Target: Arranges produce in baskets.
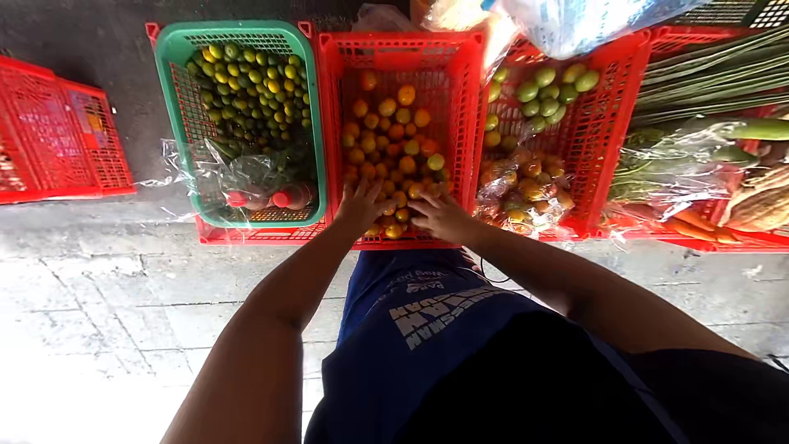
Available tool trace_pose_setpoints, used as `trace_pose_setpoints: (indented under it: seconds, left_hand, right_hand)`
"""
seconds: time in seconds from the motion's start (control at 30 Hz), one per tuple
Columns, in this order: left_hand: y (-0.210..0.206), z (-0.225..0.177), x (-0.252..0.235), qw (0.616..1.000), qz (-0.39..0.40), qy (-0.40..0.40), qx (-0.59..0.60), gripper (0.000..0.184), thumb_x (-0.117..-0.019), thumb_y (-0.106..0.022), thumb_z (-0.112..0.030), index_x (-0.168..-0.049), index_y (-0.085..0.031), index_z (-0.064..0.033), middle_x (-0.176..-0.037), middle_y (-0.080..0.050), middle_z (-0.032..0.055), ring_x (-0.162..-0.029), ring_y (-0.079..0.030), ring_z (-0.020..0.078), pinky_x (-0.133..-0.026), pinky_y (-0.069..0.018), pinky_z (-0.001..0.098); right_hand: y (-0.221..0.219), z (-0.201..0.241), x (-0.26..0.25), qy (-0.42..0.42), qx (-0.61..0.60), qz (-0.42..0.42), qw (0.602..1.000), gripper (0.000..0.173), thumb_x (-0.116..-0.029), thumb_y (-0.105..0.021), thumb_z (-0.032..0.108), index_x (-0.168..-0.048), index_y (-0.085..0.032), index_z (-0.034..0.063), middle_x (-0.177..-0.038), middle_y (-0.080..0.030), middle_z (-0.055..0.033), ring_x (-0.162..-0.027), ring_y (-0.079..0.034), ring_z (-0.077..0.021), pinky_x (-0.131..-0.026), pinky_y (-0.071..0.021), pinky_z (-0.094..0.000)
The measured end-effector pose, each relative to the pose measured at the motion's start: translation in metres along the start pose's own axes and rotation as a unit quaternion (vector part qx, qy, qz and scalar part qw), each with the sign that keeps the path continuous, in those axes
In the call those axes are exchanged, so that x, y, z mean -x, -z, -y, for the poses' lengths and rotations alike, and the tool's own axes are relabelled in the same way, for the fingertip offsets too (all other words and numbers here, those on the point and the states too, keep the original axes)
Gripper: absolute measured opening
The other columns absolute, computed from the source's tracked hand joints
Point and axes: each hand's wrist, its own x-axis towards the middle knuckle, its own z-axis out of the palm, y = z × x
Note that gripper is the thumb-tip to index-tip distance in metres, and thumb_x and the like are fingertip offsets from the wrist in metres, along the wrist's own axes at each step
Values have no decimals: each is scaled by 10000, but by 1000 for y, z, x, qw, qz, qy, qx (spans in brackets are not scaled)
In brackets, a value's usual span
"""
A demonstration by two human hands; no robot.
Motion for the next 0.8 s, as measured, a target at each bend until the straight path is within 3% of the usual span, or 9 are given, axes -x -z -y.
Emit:
trace_pose_setpoints:
  seconds: [0.13, 0.23, 0.3, 0.37, 0.43, 0.5, 0.6, 0.7, 0.8]
  left_hand:
    - [24, 12, -42, 998, 25, -22, -53, 702, -1010, -644, -228, -1565, -330, -520, -1691, -236, 161, -1545, -144, 502, -1159, -149, 781]
    - [44, 14, -59, 999, -39, 15, -22, 668, -1015, -607, -121, -1567, -388, -427, -1650, -308, 209, -1518, -221, 523, -1128, -222, 790]
    - [59, 14, -67, 992, -96, 82, 12, 553, -1067, -551, -300, -1579, -371, -407, -1647, -322, 205, -1522, -225, 510, -1152, -217, 763]
    - [66, 10, -64, 987, -105, 118, 40, 573, -1078, -503, -386, -1612, -297, -400, -1671, -271, 190, -1543, -171, 493, -1183, -175, 737]
    - [57, 3, -44, 989, -98, 94, 55, 580, -1066, -504, -433, -1612, -321, -362, -1683, -248, 175, -1552, -147, 483, -1189, -156, 744]
    - [36, -10, -17, 993, -55, 71, 76, 587, -1028, -565, -471, -1579, -401, -349, -1702, -216, 141, -1560, -108, 480, -1172, -109, 786]
    - [-5, -28, 19, 993, 23, 67, 91, 638, -973, -629, -534, -1558, -441, -362, -1718, -173, 115, -1554, -81, 500, -1134, -128, 818]
    - [-23, -26, 19, 993, 71, 59, 70, 646, -983, -582, -585, -1572, -403, -389, -1741, -106, 17, -1556, -34, 514, -1104, -141, 843]
    - [-14, -13, -5, 993, 91, 43, 62, 841, -843, -732, -650, -1577, -389, -422, -1748, -26, -35, -1554, -11, 518, -1111, -108, 842]
  right_hand:
    - [32, -25, -25, 13, 38, 26, 999, 581, -919, -642, -92, -1339, -701, 305, -1566, -482, -183, -1551, -214, -483, -1182, -113, -815]
    - [56, -38, -40, -53, 32, -11, 998, 604, -894, -674, -90, -1377, -672, 271, -1592, -443, -199, -1542, -206, -514, -1169, -136, -822]
    - [72, -44, -47, -140, 16, -56, 988, 646, -881, -681, -84, -1418, -630, 272, -1615, -399, -189, -1550, -172, -508, -1180, -146, -807]
    - [78, -38, -47, -198, -3, -100, 975, 556, -960, -619, 14, -1449, -593, 278, -1632, -355, -208, -1556, -155, -502, -1210, -172, -747]
    - [64, -17, -38, -157, -22, -136, 978, 447, -1013, -576, 116, -1430, -611, 274, -1592, -421, -211, -1542, -225, -487, -1217, -189, -735]
    - [35, 6, -24, -71, -34, -132, 988, 428, -996, -615, 127, -1390, -648, 292, -1569, -481, -147, -1531, -302, -434, -1216, -209, -735]
    - [-15, 11, -8, 19, -23, -68, 997, 501, -936, -696, 75, -1382, -661, 301, -1627, -433, -51, -1557, -269, -376, -1210, -185, -741]
    - [-23, -8, -13, 2, -7, -64, 998, 566, -908, -689, -20, -1376, -670, 297, -1620, -448, -52, -1565, -245, -399, -1197, -126, -786]
    - [3, -24, -29, -26, 47, -31, 998, 580, -905, -700, -16, -1387, -662, 305, -1601, -478, -36, -1578, -183, -419, -1186, -59, -811]
